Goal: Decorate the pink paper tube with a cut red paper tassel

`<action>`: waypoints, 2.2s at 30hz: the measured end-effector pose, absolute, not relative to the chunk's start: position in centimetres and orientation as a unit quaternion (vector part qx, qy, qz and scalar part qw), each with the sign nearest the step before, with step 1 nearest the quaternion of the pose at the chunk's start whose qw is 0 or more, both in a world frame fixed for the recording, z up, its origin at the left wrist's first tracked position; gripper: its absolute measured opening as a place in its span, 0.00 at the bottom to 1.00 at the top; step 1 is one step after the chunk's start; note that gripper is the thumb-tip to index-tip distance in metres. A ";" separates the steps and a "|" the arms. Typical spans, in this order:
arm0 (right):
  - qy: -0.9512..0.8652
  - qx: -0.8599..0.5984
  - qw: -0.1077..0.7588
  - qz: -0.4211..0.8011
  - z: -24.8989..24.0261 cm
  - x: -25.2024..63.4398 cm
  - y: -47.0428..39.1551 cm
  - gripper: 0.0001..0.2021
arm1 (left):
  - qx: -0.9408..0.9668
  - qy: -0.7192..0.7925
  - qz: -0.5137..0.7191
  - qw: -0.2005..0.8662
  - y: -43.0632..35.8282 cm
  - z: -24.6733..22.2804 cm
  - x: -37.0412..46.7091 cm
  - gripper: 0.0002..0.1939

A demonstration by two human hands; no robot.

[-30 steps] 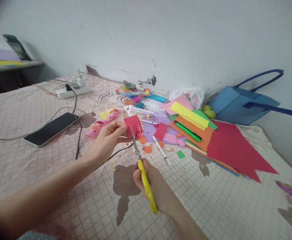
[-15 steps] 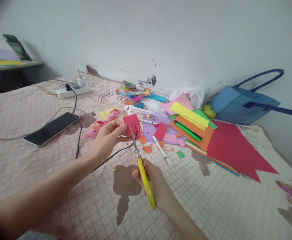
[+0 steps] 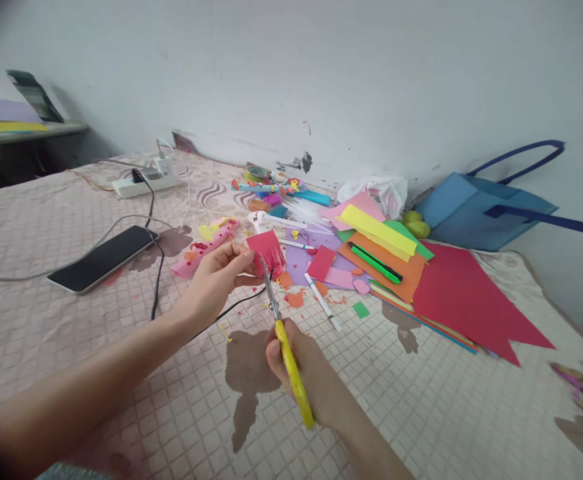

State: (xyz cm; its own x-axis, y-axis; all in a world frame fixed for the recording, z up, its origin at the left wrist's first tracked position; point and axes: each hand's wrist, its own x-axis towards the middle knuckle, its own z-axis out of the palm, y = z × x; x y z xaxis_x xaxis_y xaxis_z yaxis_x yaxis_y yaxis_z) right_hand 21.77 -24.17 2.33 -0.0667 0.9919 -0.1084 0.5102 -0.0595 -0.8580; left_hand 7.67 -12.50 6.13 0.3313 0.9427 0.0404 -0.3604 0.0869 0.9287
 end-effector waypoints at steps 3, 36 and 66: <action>-0.574 -0.616 0.321 0.434 2.7 21.5 -24.0 0.28 | 0.468 0.305 0.489 0.669 -12.4 5.9 7.7 0.09; -0.566 -0.620 0.316 0.443 2.7 21.4 -24.2 0.29 | 0.468 0.308 0.490 0.667 -12.4 5.9 7.8 0.09; -0.536 -0.633 0.328 0.452 3.4 21.1 -23.9 0.27 | 0.463 0.313 0.502 0.660 -12.5 5.6 7.9 0.09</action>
State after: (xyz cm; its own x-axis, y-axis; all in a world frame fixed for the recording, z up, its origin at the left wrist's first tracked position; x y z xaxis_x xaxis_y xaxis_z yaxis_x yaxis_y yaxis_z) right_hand 21.05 -23.92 3.40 0.0155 0.9753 -0.2202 0.3816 -0.2093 -0.9003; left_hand 7.88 -12.49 5.62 0.3004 0.9525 0.0502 -0.3722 0.0686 0.9256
